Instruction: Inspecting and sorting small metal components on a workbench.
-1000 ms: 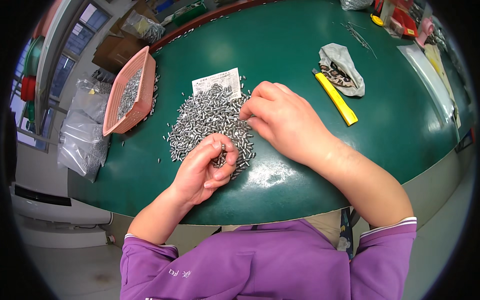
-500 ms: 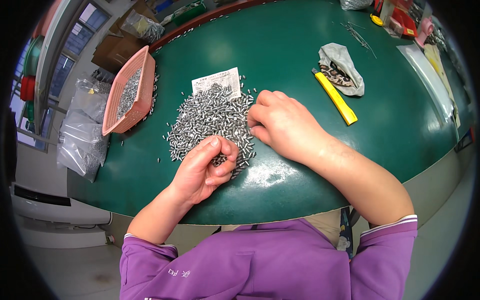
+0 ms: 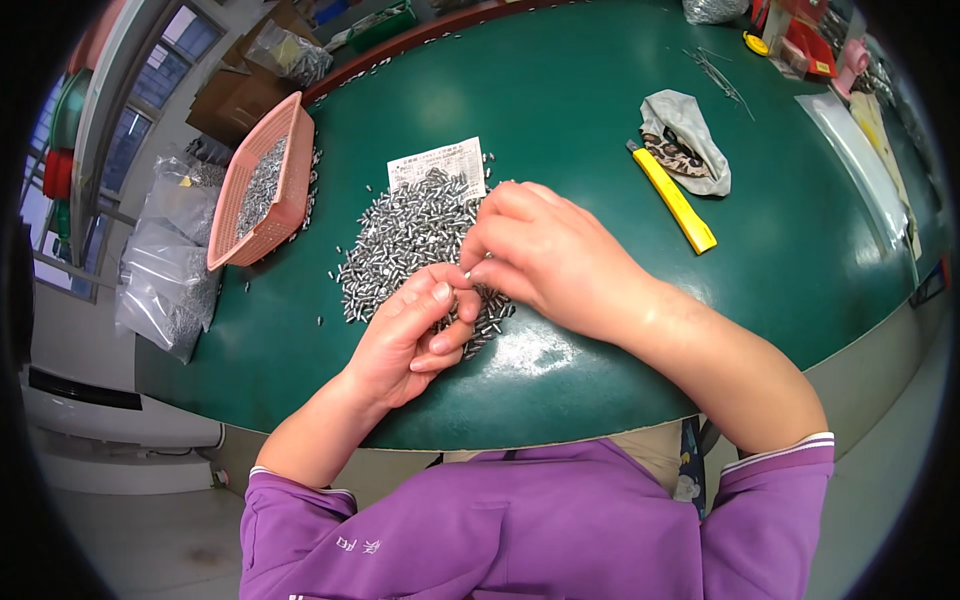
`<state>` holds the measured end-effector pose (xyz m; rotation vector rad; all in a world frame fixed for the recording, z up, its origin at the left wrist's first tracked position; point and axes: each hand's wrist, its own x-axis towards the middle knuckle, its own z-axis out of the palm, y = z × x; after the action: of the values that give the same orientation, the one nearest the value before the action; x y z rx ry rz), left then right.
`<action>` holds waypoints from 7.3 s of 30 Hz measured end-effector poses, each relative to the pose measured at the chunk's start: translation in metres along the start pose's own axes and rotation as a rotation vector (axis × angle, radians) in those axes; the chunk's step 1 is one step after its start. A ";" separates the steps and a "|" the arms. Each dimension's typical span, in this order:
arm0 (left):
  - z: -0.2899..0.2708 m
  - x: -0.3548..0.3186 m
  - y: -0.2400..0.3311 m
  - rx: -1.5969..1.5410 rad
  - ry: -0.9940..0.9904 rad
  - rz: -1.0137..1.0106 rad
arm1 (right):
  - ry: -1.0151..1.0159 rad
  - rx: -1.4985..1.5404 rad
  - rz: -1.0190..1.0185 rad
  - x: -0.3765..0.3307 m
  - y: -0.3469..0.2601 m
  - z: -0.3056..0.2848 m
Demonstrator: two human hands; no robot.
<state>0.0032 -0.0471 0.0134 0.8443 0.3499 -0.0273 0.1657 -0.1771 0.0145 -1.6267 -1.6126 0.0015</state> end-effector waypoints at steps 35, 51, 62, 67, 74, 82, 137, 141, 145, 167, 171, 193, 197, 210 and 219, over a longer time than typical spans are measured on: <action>0.000 0.000 -0.002 0.039 -0.006 0.013 | 0.040 0.086 -0.065 0.003 -0.005 0.001; 0.001 -0.001 -0.001 0.085 0.031 0.043 | -0.090 -0.194 0.100 -0.007 0.016 0.001; 0.003 -0.001 -0.001 0.065 0.044 0.021 | -0.158 -0.245 0.110 -0.006 0.017 -0.003; -0.002 -0.001 0.000 0.036 -0.026 0.004 | -0.087 -0.128 0.081 -0.001 0.009 -0.002; -0.003 -0.001 0.001 -0.003 -0.089 -0.056 | 0.015 0.130 -0.100 0.002 -0.003 0.003; -0.005 -0.001 0.002 -0.072 -0.077 -0.048 | 0.117 -0.032 0.057 0.001 0.008 -0.003; 0.001 -0.001 -0.001 0.065 0.020 0.016 | -0.070 0.422 0.178 -0.004 -0.013 0.002; -0.004 0.001 -0.003 0.033 -0.015 0.034 | -0.036 0.344 0.220 -0.002 -0.007 -0.001; -0.002 -0.001 0.001 0.018 -0.009 0.009 | -0.056 -0.063 0.217 -0.007 0.006 -0.003; -0.003 0.000 -0.002 0.053 -0.038 -0.003 | 0.024 0.029 -0.110 0.001 -0.012 -0.001; -0.002 0.001 -0.001 0.048 -0.005 0.003 | 0.045 0.034 -0.068 0.000 -0.006 -0.001; -0.004 0.000 -0.001 0.003 -0.038 0.025 | -0.095 -0.114 0.113 -0.005 0.007 0.002; -0.001 -0.001 -0.003 0.021 -0.018 0.017 | -0.003 -0.008 -0.038 0.002 -0.007 -0.005; 0.005 -0.002 0.001 0.027 0.044 -0.021 | -0.061 -0.043 0.067 -0.004 -0.005 -0.011; 0.000 -0.002 0.001 0.035 0.022 -0.021 | -0.206 -0.099 0.175 -0.011 0.002 -0.001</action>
<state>0.0014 -0.0468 0.0153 0.8759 0.3795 -0.0440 0.1662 -0.1865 0.0081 -1.8908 -1.6387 0.1882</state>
